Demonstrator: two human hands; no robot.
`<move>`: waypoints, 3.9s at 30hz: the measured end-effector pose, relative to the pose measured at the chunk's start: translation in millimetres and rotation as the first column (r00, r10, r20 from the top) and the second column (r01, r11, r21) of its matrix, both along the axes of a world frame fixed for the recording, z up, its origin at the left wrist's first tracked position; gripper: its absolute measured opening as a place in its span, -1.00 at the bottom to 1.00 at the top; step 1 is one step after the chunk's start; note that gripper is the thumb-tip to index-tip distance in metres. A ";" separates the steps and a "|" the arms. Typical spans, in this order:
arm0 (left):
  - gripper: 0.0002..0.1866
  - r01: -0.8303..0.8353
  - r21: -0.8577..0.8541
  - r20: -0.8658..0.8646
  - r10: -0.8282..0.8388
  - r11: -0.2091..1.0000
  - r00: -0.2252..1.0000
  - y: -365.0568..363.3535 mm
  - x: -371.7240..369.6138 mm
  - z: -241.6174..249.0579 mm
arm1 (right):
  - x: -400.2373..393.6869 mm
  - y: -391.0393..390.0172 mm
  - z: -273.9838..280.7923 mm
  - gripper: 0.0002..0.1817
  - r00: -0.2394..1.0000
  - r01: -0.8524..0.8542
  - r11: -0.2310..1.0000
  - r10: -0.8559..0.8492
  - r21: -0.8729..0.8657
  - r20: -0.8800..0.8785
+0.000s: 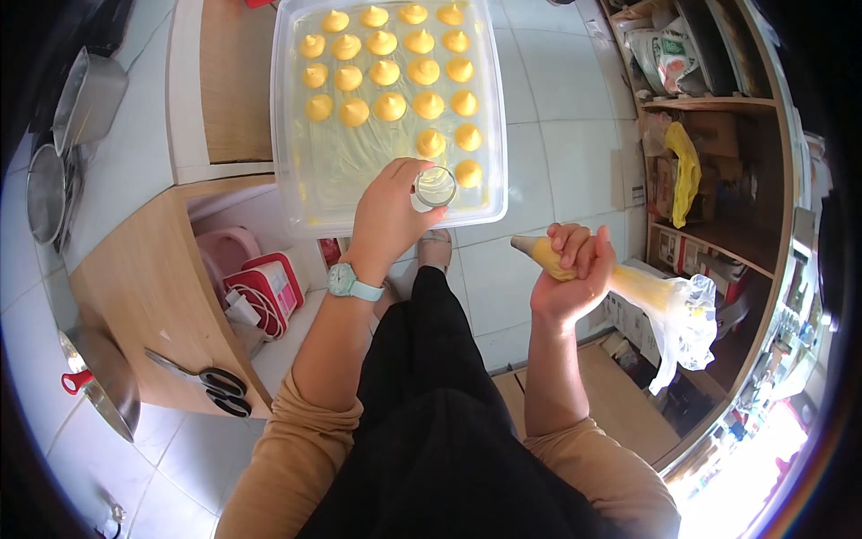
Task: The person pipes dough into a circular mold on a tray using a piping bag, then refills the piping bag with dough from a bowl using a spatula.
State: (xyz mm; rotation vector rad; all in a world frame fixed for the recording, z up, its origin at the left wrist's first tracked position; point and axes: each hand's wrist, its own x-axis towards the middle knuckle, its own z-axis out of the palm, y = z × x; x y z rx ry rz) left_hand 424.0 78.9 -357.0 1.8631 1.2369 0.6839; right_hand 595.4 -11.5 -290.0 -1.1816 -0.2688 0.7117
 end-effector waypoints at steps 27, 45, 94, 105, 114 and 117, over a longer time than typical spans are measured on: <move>-0.40 -0.047 0.055 -0.109 0.053 0.997 0.993 1.1 0.5 -10.0 | -14.8 29.4 5.6 -0.52 0.935 -0.283 0.956 0.258 0.072 0.243; -0.66 -0.235 0.216 0.065 0.226 0.948 0.972 -46.8 -49.8 -1.4 | -64.4 84.8 -69.4 -0.51 0.868 -0.414 0.910 0.401 -0.021 0.292; -0.77 -0.252 0.201 0.125 0.230 0.947 0.965 -50.8 -54.0 -21.3 | -24.8 103.3 -85.8 -0.53 0.214 -0.954 0.292 0.815 -0.062 0.538; -0.81 -0.259 0.167 0.126 0.240 0.951 0.962 -51.5 -53.0 -18.5 | -25.7 102.2 -86.7 -0.53 0.223 -0.958 0.286 0.809 -0.032 0.544; -0.80 -0.253 0.182 0.103 0.237 0.950 0.966 -52.7 -52.8 -22.9 | -29.9 99.1 -82.2 -0.55 0.258 -0.923 0.373 0.784 -0.096 0.565; -0.80 -0.242 0.171 0.097 0.229 0.955 0.969 -53.0 -53.3 -23.2 | -30.1 98.9 -82.1 -0.56 0.258 -0.918 0.381 0.786 -0.112 0.562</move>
